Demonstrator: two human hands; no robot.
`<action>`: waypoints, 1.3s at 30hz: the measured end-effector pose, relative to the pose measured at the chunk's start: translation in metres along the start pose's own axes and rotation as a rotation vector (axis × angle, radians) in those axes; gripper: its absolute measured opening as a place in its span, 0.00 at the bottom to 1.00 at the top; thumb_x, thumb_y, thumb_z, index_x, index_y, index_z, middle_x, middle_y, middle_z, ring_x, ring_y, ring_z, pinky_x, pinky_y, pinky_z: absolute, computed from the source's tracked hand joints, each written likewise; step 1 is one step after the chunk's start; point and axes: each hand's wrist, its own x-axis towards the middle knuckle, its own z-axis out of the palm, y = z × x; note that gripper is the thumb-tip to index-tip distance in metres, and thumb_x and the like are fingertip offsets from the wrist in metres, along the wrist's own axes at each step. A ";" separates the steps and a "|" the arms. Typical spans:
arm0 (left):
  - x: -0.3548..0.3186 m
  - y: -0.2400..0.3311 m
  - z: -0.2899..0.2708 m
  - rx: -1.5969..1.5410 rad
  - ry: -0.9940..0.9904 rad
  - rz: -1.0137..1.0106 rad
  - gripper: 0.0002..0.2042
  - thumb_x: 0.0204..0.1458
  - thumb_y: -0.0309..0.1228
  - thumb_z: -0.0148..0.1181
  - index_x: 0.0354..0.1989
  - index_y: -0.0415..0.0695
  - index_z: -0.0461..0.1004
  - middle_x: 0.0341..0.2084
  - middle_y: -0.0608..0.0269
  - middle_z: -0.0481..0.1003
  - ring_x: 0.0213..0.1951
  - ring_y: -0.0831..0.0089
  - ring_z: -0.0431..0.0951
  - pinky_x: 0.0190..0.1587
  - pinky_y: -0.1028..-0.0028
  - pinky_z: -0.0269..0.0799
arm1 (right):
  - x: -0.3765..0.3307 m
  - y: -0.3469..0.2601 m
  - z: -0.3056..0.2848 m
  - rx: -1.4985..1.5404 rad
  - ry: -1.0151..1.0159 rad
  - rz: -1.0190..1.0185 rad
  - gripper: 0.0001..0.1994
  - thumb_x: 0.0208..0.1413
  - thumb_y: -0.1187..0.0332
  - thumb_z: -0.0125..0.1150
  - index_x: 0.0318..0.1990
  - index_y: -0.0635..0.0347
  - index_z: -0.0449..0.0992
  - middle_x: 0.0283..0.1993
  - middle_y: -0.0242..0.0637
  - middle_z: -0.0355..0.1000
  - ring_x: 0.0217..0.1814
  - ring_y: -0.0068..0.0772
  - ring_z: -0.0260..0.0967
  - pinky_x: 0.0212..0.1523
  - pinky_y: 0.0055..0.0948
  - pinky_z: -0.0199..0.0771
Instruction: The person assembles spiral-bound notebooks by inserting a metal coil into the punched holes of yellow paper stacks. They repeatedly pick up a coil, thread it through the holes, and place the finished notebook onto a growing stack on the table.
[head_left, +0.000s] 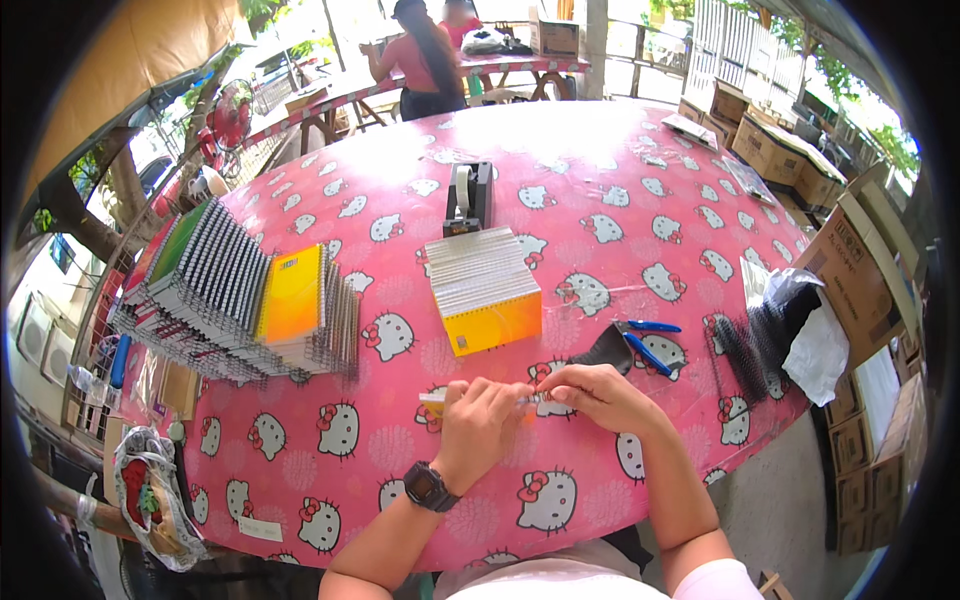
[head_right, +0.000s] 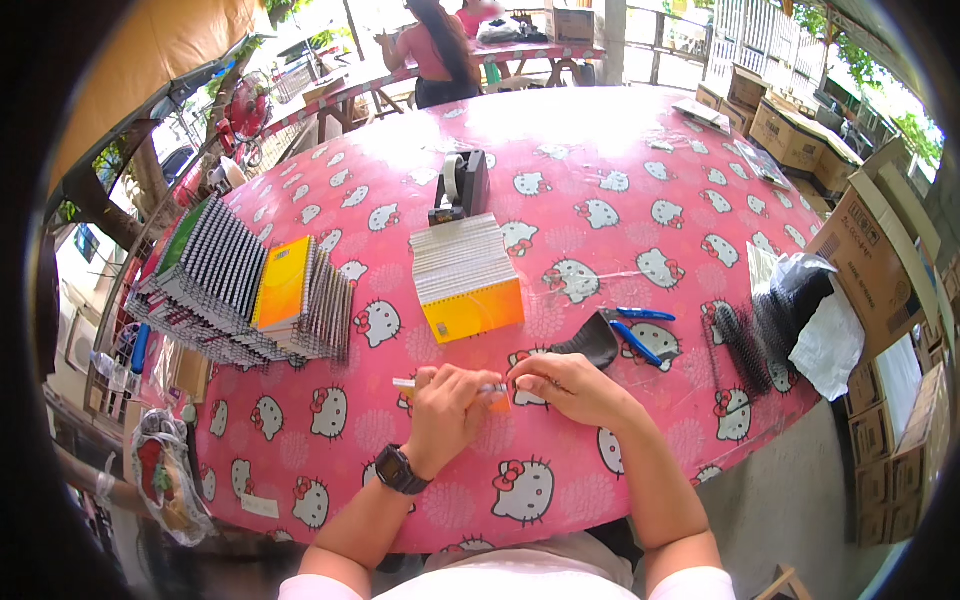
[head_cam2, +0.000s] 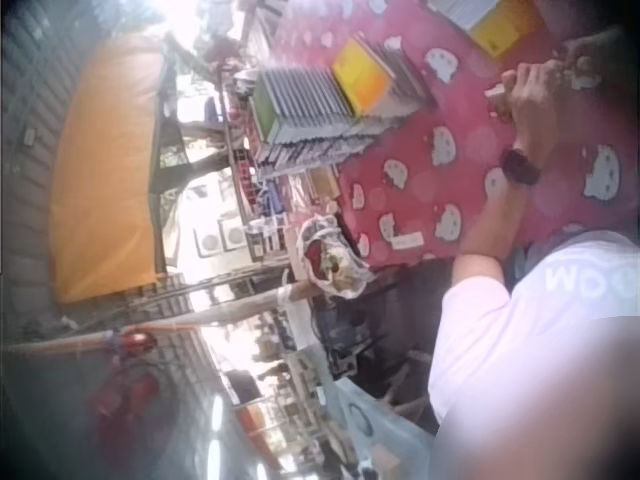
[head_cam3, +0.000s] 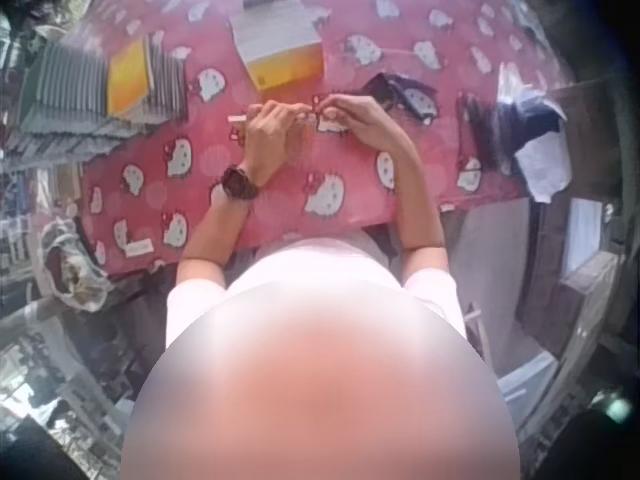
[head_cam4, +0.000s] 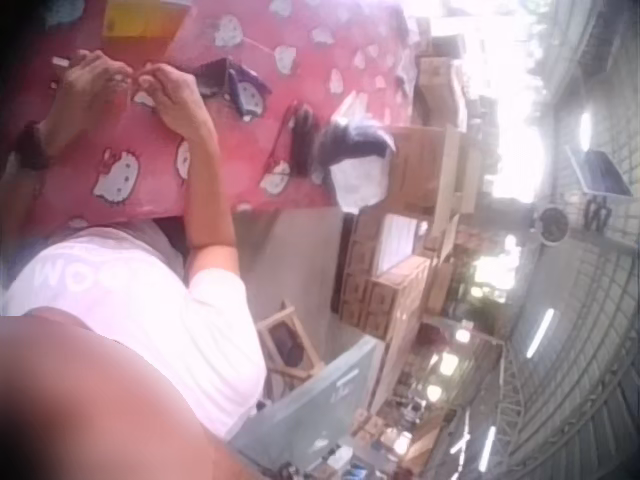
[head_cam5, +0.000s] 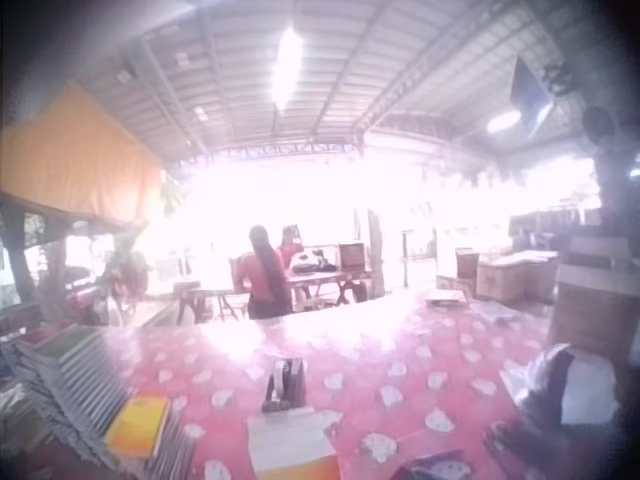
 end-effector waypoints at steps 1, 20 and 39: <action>0.002 0.000 -0.001 0.001 0.006 0.011 0.07 0.49 0.30 0.61 0.38 0.50 0.75 0.28 0.70 0.77 0.31 0.72 0.74 0.38 0.70 0.59 | -0.003 -0.001 0.002 0.038 -0.088 0.037 0.10 0.59 0.66 0.57 0.42 0.65 0.74 0.33 0.40 0.75 0.35 0.35 0.73 0.39 0.29 0.71; 0.004 -0.011 -0.009 -0.043 0.012 0.012 0.06 0.48 0.26 0.62 0.35 0.45 0.77 0.29 0.66 0.77 0.33 0.69 0.75 0.38 0.69 0.66 | 0.001 0.000 0.017 0.100 0.062 -0.069 0.11 0.51 0.80 0.60 0.44 0.63 0.75 0.36 0.37 0.73 0.38 0.29 0.71 0.40 0.26 0.73; 0.003 -0.012 -0.003 -0.055 0.057 -0.004 0.04 0.48 0.26 0.62 0.32 0.45 0.76 0.27 0.66 0.76 0.31 0.68 0.75 0.37 0.70 0.65 | 0.001 -0.001 0.019 0.072 0.123 -0.165 0.15 0.46 0.83 0.59 0.43 0.60 0.72 0.37 0.34 0.71 0.38 0.30 0.70 0.37 0.27 0.71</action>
